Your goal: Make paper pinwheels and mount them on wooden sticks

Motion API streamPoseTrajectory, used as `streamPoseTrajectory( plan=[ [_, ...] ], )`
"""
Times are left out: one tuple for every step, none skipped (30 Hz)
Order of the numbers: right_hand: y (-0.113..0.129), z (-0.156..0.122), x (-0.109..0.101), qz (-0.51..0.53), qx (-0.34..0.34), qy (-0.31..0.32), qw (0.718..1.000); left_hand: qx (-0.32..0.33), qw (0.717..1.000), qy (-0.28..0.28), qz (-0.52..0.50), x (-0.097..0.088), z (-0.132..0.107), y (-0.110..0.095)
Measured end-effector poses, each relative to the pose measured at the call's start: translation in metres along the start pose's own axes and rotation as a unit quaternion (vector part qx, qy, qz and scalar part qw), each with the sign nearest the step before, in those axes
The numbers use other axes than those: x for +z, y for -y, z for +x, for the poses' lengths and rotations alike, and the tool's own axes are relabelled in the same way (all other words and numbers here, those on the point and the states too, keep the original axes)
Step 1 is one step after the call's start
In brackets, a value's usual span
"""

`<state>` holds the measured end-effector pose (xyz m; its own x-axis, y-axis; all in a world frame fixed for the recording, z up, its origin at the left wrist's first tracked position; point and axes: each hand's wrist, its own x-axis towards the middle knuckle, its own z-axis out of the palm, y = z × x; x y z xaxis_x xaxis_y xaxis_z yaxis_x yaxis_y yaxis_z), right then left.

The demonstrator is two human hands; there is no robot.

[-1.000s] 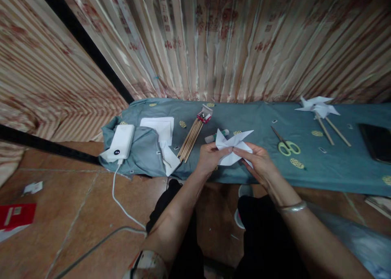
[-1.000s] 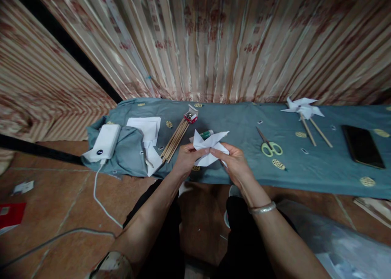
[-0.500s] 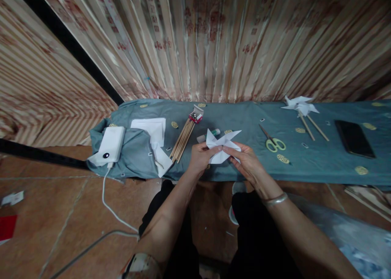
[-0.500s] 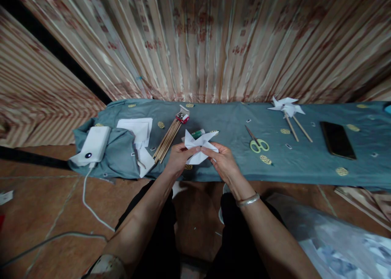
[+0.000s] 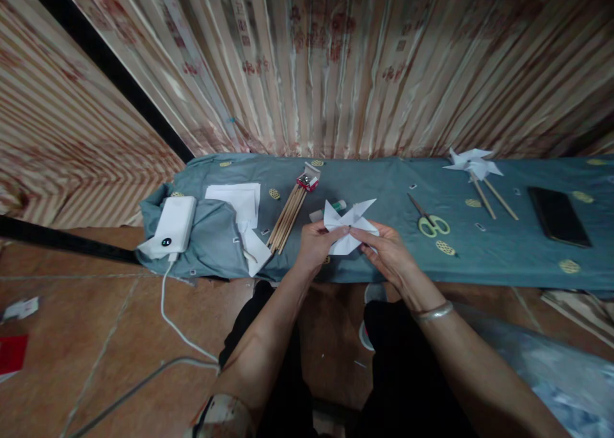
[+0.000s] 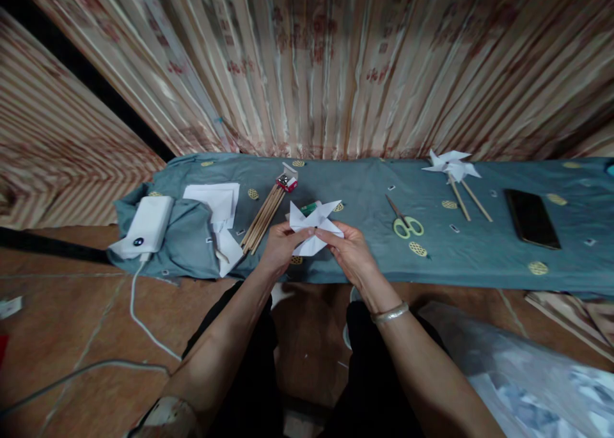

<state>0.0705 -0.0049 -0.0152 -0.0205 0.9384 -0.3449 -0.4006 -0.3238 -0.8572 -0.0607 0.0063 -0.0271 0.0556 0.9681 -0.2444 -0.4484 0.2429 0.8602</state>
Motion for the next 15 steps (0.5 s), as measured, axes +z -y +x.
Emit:
streamPoseTrajectory(
  plan=[
    [0.0012, -0.0005, 0.0002, -0.003, 0.001, -0.001, 1.0, 0.0, 1.0, 0.001, -0.002, 0.0004, -0.0002, -0.0003],
    [0.0024, -0.0009, 0.0004, -0.006, 0.001, -0.001, 1.0, 0.001, 1.0, 0.001, -0.004, 0.0008, -0.0002, -0.0006],
    [0.0033, -0.0011, 0.0004, -0.01, 0.0, -0.001, 1.0, 0.001, 1.0, 0.002, -0.008, 0.0012, -0.0003, -0.0007],
    [0.004, -0.0011, 0.0003, -0.015, -0.001, -0.001, 1.0, 0.001, 1.0, 0.003, -0.012, 0.0015, -0.0002, -0.0007],
    [0.0042, -0.0007, 0.0, -0.019, -0.003, -0.001, 1.0, -0.001, 1.0, 0.004, -0.016, 0.0018, -0.0001, -0.0006],
    [0.0041, -0.0002, -0.0005, -0.023, -0.005, 0.0, 1.0, -0.002, 1.0, 0.005, -0.019, 0.002, 0.0001, -0.0004],
    [0.0035, 0.0005, -0.0011, -0.025, -0.009, 0.0, 1.0, -0.003, 1.0, 0.006, -0.02, 0.002, 0.0003, -0.0002],
    [0.0027, 0.0012, -0.0019, -0.026, -0.013, 0.001, 1.0, -0.003, 1.0, 0.005, -0.019, 0.0019, 0.0005, 0.0],
    [0.0018, 0.002, -0.0027, -0.026, -0.017, 0.002, 1.0, -0.003, 1.0, 0.005, -0.017, 0.0017, 0.0007, 0.0003],
    [0.0009, 0.0026, -0.0036, -0.026, -0.021, 0.003, 0.999, -0.002, 1.0, 0.004, -0.014, 0.0014, 0.0009, 0.0005],
    [0.0002, 0.0031, -0.0043, -0.026, -0.024, 0.005, 0.999, 0.0, 1.0, 0.003, -0.01, 0.001, 0.0011, 0.0006],
    [-0.0002, 0.0034, -0.005, -0.027, -0.027, 0.005, 0.999, 0.002, 1.0, 0.003, -0.006, 0.0007, 0.0013, 0.0008],
    [-0.0004, 0.0035, -0.0055, -0.029, -0.03, 0.004, 0.999, 0.004, 1.0, 0.003, -0.002, 0.0004, 0.0015, 0.001],
    [-0.0004, 0.0035, -0.0058, -0.031, -0.032, 0.002, 0.999, 0.006, 1.0, 0.003, 0.001, 0.0002, 0.0016, 0.0013],
    [-0.0001, 0.0033, -0.006, -0.033, -0.034, 0.001, 0.999, 0.007, 1.0, 0.003, 0.005, 0.0001, 0.0018, 0.0017]
  ],
)
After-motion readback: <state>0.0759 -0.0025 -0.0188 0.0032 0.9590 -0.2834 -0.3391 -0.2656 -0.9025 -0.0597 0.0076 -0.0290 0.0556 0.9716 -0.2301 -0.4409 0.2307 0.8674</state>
